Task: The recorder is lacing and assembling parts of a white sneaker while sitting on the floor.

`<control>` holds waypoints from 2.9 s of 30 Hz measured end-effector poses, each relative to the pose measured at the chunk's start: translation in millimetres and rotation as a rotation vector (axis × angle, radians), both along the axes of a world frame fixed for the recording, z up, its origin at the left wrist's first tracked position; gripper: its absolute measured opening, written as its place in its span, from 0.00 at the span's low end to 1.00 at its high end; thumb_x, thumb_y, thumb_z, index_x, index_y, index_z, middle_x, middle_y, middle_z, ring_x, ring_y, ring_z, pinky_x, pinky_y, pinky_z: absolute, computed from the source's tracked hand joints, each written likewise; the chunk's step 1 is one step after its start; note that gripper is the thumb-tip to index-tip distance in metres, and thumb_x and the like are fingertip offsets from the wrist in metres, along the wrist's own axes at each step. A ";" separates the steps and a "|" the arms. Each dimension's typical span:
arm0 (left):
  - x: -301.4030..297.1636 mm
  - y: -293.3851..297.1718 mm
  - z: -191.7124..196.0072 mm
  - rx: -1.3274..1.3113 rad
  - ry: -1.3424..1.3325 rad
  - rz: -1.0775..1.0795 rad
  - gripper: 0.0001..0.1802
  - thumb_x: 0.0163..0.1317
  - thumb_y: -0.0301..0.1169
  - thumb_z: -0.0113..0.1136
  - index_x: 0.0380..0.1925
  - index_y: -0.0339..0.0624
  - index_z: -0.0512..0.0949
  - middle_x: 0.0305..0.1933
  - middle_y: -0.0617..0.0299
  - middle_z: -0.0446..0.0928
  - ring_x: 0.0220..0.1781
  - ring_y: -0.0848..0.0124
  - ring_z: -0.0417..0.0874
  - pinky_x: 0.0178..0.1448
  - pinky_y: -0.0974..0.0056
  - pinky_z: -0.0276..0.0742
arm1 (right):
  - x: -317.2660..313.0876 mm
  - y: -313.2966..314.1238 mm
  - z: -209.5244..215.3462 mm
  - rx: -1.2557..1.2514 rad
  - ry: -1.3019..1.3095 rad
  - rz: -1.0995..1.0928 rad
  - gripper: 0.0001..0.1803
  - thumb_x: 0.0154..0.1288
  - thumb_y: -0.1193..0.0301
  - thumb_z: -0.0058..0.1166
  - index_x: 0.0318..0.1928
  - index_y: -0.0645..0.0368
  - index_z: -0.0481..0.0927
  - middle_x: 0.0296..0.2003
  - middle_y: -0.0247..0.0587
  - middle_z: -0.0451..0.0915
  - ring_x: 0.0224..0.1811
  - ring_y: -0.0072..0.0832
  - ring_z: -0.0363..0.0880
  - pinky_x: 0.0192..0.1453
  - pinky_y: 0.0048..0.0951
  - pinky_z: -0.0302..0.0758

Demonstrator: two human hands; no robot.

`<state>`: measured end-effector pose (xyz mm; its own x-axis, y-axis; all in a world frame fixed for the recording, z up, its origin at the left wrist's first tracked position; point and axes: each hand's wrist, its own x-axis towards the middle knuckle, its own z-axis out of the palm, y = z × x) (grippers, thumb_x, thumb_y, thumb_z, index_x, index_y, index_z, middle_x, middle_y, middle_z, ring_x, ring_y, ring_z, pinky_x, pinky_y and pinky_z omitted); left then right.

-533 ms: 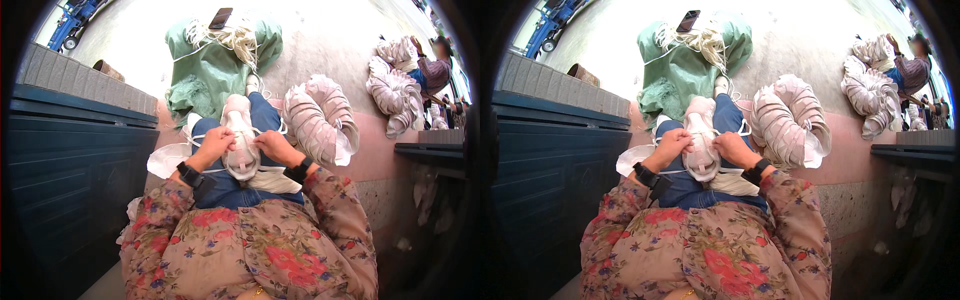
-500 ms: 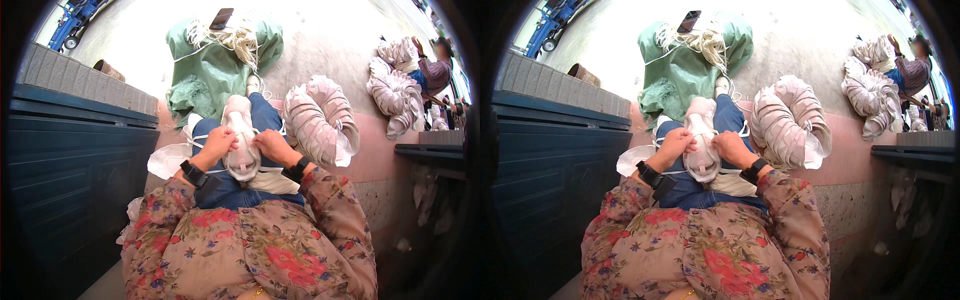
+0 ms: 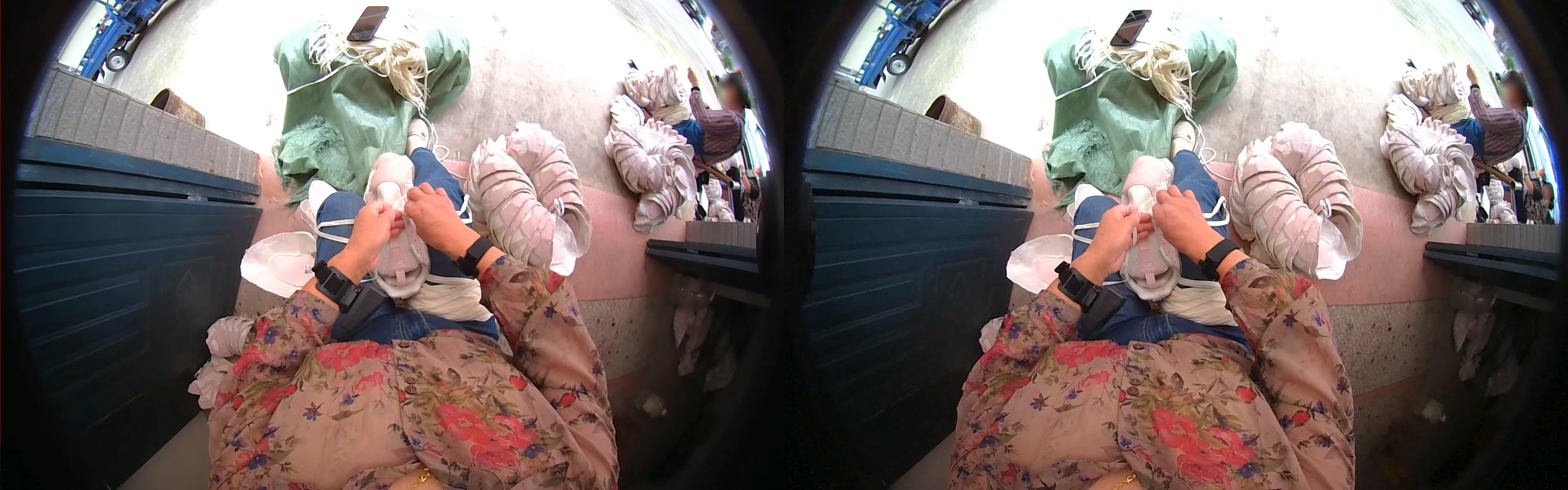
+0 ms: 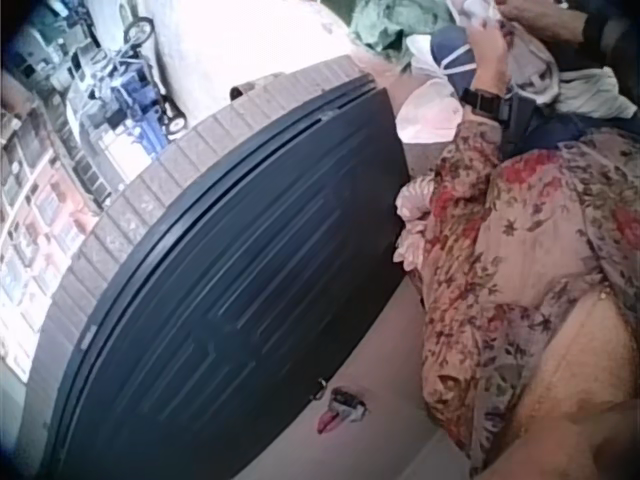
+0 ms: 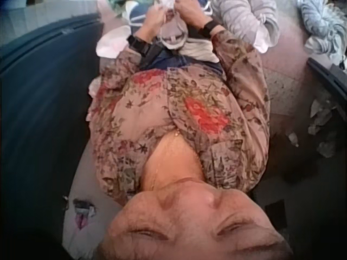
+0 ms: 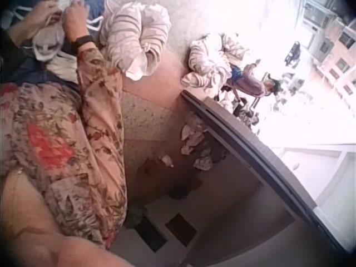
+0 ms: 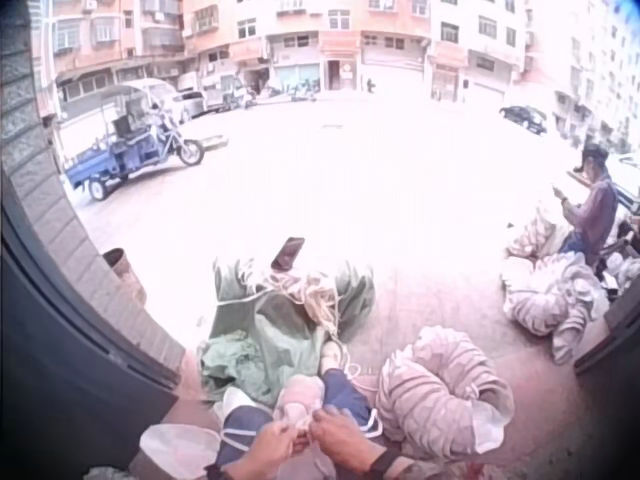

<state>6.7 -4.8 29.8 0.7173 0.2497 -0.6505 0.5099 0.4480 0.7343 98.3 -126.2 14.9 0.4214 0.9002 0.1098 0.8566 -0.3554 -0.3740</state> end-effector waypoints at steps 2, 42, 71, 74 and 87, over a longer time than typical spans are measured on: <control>-0.9 0.4 -2.7 -0.001 -0.006 0.005 0.09 0.63 0.28 0.42 0.38 0.33 0.67 0.39 0.56 0.72 0.38 0.69 0.76 0.42 0.68 0.71 | 0.7 3.1 2.1 -0.011 -0.041 0.046 0.03 0.45 0.73 0.49 0.21 0.55 0.76 0.28 0.35 0.71 0.37 0.31 0.69 0.37 0.32 0.62; -3.1 -5.6 -4.7 1.248 0.055 -0.613 0.10 0.48 0.37 0.57 0.21 0.42 0.78 0.23 0.51 0.77 0.29 0.56 0.79 0.34 0.56 0.75 | -13.1 -5.0 10.1 -0.186 -0.104 0.058 0.10 0.49 0.65 0.50 0.30 0.57 0.75 0.28 0.37 0.74 0.37 0.32 0.70 0.38 0.39 0.63; -56.3 52.6 24.2 0.268 -0.070 -0.180 0.20 0.56 0.27 0.47 0.49 0.32 0.66 0.28 0.60 0.75 0.20 0.78 0.73 0.23 0.76 0.66 | -48.8 30.3 17.5 0.053 0.405 -0.018 0.10 0.54 0.65 0.51 0.30 0.59 0.70 0.22 0.48 0.75 0.29 0.45 0.76 0.32 0.40 0.71; -49.2 49.1 10.1 0.278 0.040 -0.267 0.16 0.56 0.28 0.48 0.43 0.32 0.70 0.28 0.61 0.75 0.19 0.78 0.73 0.19 0.75 0.64 | -13.7 26.2 1.4 -0.029 0.365 0.035 0.16 0.55 0.61 0.51 0.33 0.61 0.68 0.25 0.49 0.76 0.31 0.46 0.75 0.33 0.40 0.71; -22.3 42.3 -3.7 1.212 -0.017 -0.565 0.11 0.54 0.33 0.48 0.23 0.37 0.76 0.27 0.46 0.76 0.33 0.49 0.77 0.38 0.51 0.72 | -12.4 29.7 -11.3 -0.004 0.454 -0.140 0.14 0.59 0.62 0.44 0.31 0.63 0.67 0.25 0.57 0.75 0.32 0.51 0.73 0.35 0.46 0.68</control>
